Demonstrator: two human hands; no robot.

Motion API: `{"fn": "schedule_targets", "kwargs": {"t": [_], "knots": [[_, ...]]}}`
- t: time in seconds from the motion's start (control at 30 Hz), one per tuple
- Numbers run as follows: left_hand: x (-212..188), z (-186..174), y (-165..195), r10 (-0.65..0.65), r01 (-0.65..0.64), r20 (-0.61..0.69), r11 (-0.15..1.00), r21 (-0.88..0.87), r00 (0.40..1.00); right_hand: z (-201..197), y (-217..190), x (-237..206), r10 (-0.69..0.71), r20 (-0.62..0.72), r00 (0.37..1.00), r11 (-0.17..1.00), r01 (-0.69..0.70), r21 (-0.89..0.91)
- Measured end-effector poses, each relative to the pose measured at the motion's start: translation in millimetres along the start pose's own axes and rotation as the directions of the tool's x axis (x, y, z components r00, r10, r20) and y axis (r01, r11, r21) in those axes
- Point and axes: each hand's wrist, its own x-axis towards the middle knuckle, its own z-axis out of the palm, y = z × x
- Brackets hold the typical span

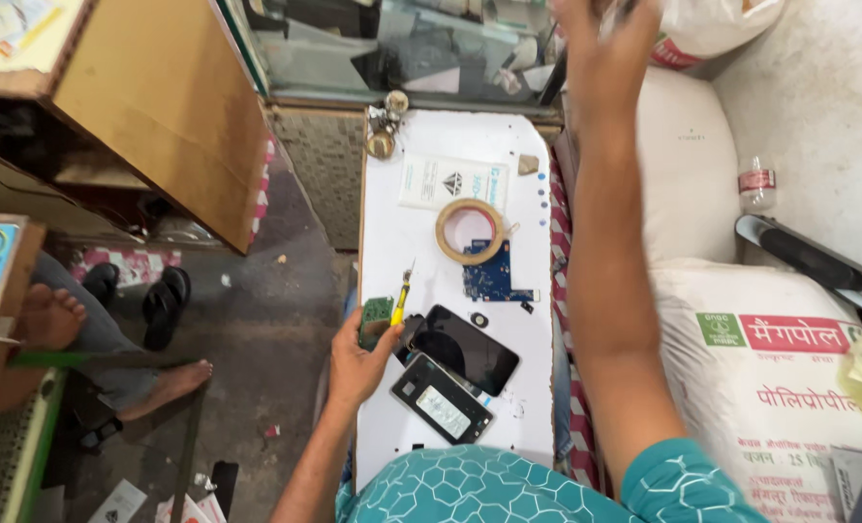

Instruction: The person sits at a small workbench and repairs a mobile phone. They remove the back cover and battery, handle the phone frame and internal boards, peel and apply tape, use a screwdriver on a circuit board, and place parts on the bench.

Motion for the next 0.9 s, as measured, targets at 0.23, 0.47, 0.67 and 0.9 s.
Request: {"fn": "schedule_targets", "kwargs": {"t": [0.23, 0.47, 0.67, 0.9], "knots": [[8.1, 3.8, 1.8, -0.031, 0.031, 0.028, 0.999, -0.016, 0.999, -40.9, 25.9, -208.7, 0.633, 0.207, 0.746, 0.774, -0.603, -0.195], [5.6, 12.4, -1.3, -0.038, 0.039, 0.029, 0.999, -0.034, 0.999, -43.3, -23.3, -227.0, 0.349, 0.418, 0.839, 0.874, -0.131, -0.468], [6.1, 6.5, 2.0, -0.024, 0.025, 0.018, 0.999, -0.042, 1.000, -27.0, -15.0, -229.1, 0.591, 0.447, 0.671, 0.741, -0.233, -0.630], [13.6, -5.5, 19.6, 0.098, -0.094, -0.028, 0.990, 0.107, 0.995, -32.0, -7.6, -224.7, 0.381, 0.373, 0.846, 0.895, -0.236, -0.379]]}}
